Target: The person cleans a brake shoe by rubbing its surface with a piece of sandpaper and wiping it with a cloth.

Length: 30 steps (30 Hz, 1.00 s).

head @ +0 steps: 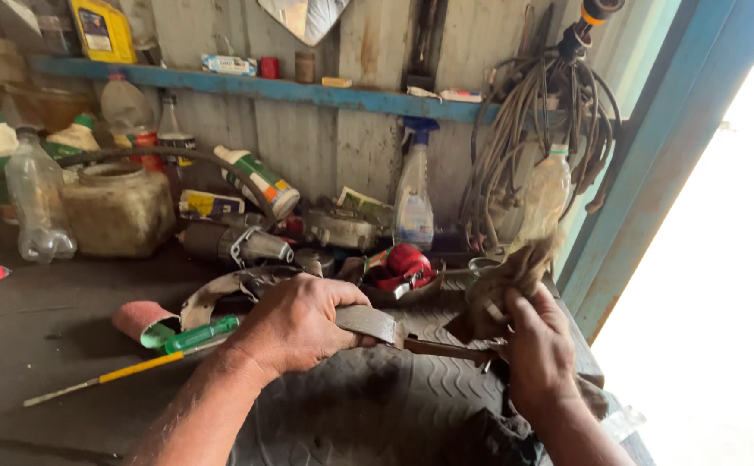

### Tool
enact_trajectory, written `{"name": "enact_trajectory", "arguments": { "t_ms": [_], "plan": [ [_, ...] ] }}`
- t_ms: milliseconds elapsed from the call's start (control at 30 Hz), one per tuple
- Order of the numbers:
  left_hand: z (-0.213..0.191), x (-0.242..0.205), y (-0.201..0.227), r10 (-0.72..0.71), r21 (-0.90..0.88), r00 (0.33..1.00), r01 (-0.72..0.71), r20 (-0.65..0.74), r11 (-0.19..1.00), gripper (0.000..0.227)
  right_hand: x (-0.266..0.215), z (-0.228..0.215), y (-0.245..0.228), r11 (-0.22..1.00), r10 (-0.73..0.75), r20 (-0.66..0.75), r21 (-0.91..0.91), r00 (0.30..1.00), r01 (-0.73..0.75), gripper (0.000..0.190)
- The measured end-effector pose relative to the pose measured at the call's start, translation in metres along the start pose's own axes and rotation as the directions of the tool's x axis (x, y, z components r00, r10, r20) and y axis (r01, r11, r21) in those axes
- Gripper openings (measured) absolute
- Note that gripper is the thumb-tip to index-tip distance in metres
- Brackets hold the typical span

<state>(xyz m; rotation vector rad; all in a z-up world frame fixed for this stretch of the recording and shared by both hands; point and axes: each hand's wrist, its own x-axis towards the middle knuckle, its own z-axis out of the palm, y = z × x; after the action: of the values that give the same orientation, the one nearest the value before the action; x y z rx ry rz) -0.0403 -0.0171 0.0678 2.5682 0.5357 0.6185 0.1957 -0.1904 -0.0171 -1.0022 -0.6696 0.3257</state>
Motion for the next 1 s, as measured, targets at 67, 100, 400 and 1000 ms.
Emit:
{"name": "enact_trajectory", "arguments": {
  "t_ms": [67, 100, 400, 1000],
  "plan": [
    [-0.001, 0.000, -0.002, -0.010, -0.144, 1.000, 0.009, -0.005, 0.990, 0.027, -0.003, 0.003, 0.000, 0.997, 0.007, 0.105, -0.076, 0.994, 0.001, 0.018],
    [-0.001, 0.000, -0.004, -0.011, -0.216, 1.000, 0.009, -0.006, 0.976, 0.027, -0.006, 0.009, 0.006, 0.991, 0.044, 0.118, -0.129, 0.992, -0.029, 0.024],
    [0.017, 0.018, -0.039, -0.009, -0.879, 0.996, -0.073, -0.087, 0.471, 0.030, -0.006, 0.035, 0.040, 0.983, 0.173, 0.155, -0.090, 0.973, -0.160, 0.033],
    [0.036, -0.014, 0.048, 0.277, -0.462, 0.961, -0.252, -0.016, 0.850, 0.028, -0.037, 0.062, 0.072, 0.476, -0.075, 0.451, -0.768, 0.889, 0.430, 0.025]
  ]
}}
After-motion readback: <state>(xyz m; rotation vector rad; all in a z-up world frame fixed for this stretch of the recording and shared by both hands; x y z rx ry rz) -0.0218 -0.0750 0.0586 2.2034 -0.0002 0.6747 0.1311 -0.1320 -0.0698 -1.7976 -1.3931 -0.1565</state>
